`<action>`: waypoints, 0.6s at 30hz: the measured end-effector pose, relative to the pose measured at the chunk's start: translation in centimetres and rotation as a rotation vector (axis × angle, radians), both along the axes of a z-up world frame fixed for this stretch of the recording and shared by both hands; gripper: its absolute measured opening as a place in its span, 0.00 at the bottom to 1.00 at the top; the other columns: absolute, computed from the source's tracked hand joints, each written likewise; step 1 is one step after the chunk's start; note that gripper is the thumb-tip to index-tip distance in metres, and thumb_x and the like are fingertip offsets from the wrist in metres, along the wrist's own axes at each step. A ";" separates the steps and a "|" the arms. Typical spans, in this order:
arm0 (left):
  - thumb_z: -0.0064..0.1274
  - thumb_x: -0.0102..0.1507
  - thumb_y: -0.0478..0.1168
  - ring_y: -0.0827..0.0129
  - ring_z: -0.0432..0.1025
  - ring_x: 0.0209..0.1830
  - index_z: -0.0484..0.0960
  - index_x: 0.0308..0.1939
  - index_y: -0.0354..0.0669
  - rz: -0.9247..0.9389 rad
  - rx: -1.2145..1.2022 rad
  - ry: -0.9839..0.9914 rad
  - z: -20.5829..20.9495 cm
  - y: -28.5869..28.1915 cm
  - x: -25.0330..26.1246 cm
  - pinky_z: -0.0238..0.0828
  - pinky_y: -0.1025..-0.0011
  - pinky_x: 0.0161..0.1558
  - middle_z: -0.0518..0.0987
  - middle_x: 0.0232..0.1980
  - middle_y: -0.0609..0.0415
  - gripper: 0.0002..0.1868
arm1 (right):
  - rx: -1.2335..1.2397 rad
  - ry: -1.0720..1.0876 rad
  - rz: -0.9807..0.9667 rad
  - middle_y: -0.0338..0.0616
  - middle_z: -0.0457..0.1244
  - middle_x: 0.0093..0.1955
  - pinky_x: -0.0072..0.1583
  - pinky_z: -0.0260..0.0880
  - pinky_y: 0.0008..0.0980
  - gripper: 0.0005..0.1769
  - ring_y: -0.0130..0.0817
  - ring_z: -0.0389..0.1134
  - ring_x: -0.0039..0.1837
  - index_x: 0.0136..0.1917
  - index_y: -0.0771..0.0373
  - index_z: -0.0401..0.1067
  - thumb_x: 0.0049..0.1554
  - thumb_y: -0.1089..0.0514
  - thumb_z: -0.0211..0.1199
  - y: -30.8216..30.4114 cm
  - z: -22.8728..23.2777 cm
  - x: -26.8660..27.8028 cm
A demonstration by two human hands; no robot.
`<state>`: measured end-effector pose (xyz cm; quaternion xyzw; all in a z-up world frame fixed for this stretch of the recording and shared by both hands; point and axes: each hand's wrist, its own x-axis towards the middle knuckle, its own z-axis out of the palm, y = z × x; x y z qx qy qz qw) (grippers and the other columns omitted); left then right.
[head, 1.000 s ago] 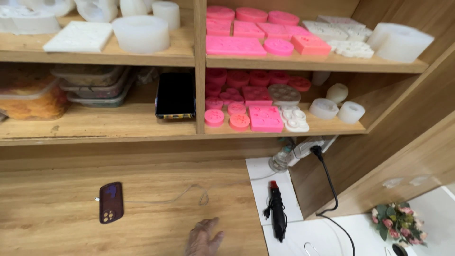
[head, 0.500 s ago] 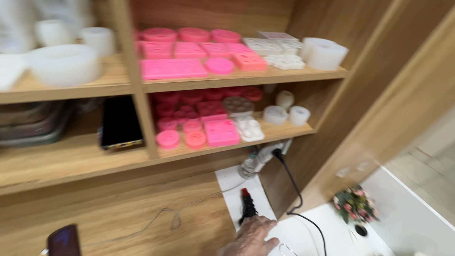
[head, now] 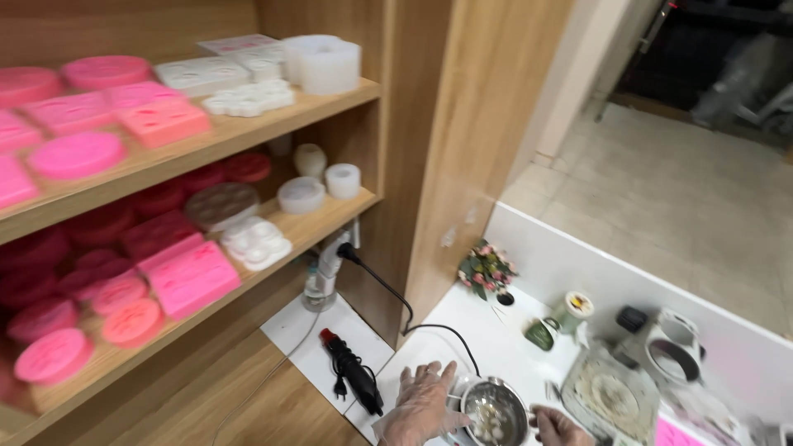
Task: Melting wax flakes in a small metal pot on an electric heating plate and stirring with a spoon.
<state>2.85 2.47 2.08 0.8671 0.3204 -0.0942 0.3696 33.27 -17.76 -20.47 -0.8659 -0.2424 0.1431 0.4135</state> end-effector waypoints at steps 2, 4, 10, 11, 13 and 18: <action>0.63 0.56 0.62 0.54 0.43 0.83 0.47 0.81 0.52 -0.056 0.052 0.038 0.3 -0.5 -0.3 0.30 0.46 0.79 0.52 0.82 0.47 0.58 | 0.092 0.044 -0.027 0.51 0.75 0.41 0.49 0.78 0.36 0.20 0.37 0.75 0.41 0.55 0.68 0.82 0.63 0.52 0.58 -1.0 5.9 -3.9; 0.64 0.55 0.62 0.54 0.42 0.83 0.46 0.82 0.52 -0.101 0.100 0.073 0.0 -0.9 -0.9 0.29 0.46 0.79 0.51 0.82 0.47 0.59 | 0.181 0.084 -0.045 0.52 0.75 0.40 0.50 0.75 0.35 0.21 0.36 0.73 0.42 0.55 0.70 0.80 0.64 0.51 0.54 -1.3 9.3 -6.2; 0.66 0.56 0.64 0.54 0.37 0.83 0.43 0.81 0.55 -0.004 0.056 0.112 -1.2 -1.2 -3.1 0.26 0.43 0.78 0.43 0.83 0.47 0.61 | 0.188 0.070 -0.075 0.51 0.74 0.38 0.46 0.76 0.32 0.18 0.34 0.73 0.39 0.55 0.70 0.79 0.62 0.54 0.57 0.2 13.1 -8.4; 0.66 0.55 0.64 0.53 0.40 0.82 0.46 0.80 0.52 0.005 0.112 0.067 -1.3 -1.1 -3.4 0.29 0.44 0.77 0.47 0.82 0.45 0.60 | 0.235 0.127 -0.067 0.51 0.73 0.38 0.46 0.75 0.33 0.17 0.34 0.73 0.39 0.54 0.71 0.79 0.62 0.55 0.58 0.4 13.0 -8.0; 0.67 0.54 0.64 0.52 0.43 0.81 0.49 0.79 0.49 0.016 0.148 0.035 -1.6 -1.0 -3.8 0.33 0.44 0.77 0.51 0.80 0.43 0.60 | 0.260 0.195 -0.063 0.51 0.73 0.39 0.46 0.74 0.33 0.17 0.34 0.72 0.40 0.53 0.71 0.79 0.62 0.55 0.59 0.5 12.8 -7.2; 0.67 0.54 0.61 0.50 0.49 0.78 0.55 0.77 0.45 0.096 0.250 -0.098 -2.3 -1.6 -4.0 0.39 0.41 0.74 0.57 0.77 0.42 0.55 | 0.503 0.299 0.011 0.49 0.71 0.43 0.48 0.75 0.32 0.14 0.31 0.72 0.43 0.53 0.73 0.76 0.62 0.58 0.59 0.0 15.8 -8.1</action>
